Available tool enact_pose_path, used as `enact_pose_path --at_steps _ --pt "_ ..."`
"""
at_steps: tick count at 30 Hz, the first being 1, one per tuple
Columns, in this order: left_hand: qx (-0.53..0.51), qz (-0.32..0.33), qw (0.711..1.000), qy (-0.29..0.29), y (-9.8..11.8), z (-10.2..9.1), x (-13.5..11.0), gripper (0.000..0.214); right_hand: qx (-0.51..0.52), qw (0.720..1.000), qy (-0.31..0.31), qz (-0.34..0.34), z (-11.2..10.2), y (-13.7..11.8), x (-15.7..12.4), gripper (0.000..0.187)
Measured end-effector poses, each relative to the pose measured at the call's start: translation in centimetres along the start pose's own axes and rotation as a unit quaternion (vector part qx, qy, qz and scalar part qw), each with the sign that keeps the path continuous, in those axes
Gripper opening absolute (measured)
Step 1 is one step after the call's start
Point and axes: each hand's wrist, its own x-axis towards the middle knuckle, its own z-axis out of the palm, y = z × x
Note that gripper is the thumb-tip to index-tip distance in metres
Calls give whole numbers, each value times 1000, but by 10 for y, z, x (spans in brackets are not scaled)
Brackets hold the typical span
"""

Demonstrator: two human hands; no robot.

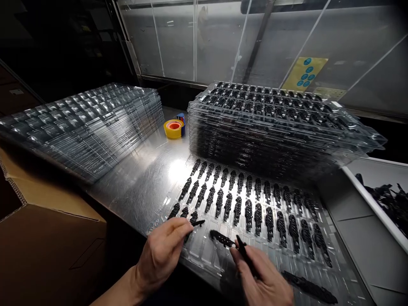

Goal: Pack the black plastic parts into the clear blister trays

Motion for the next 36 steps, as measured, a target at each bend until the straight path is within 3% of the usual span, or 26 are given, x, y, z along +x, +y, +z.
enact_pose_path --at_steps 5,9,13,17,22,28,32,36 --pt "51 126 989 -54 6 8 -16 24 -146 976 -25 -162 16 10 -31 24" --pt "47 131 984 -107 11 12 -18 20 -162 961 -54 -218 32 10 -38 26" --pt "-14 39 991 -127 11 14 -15 24 -107 968 -89 -207 37 4 -29 27" --pt "-56 -12 994 -94 7 14 -13 27 -75 970 -112 -204 34 0 -18 25" --pt "2 -28 996 -88 1 18 -4 32 -110 955 -159 -225 33 -3 -11 29" --pt "58 -23 984 -168 -6 27 10 30 -93 950 -199 -222 33 -10 -4 23" --pt "81 -18 976 -202 -8 30 16 20 -31 956 -185 -225 28 -9 -5 25" --pt "75 -27 974 -211 -7 28 20 21 54 979 -137 -138 16 -4 -14 24"
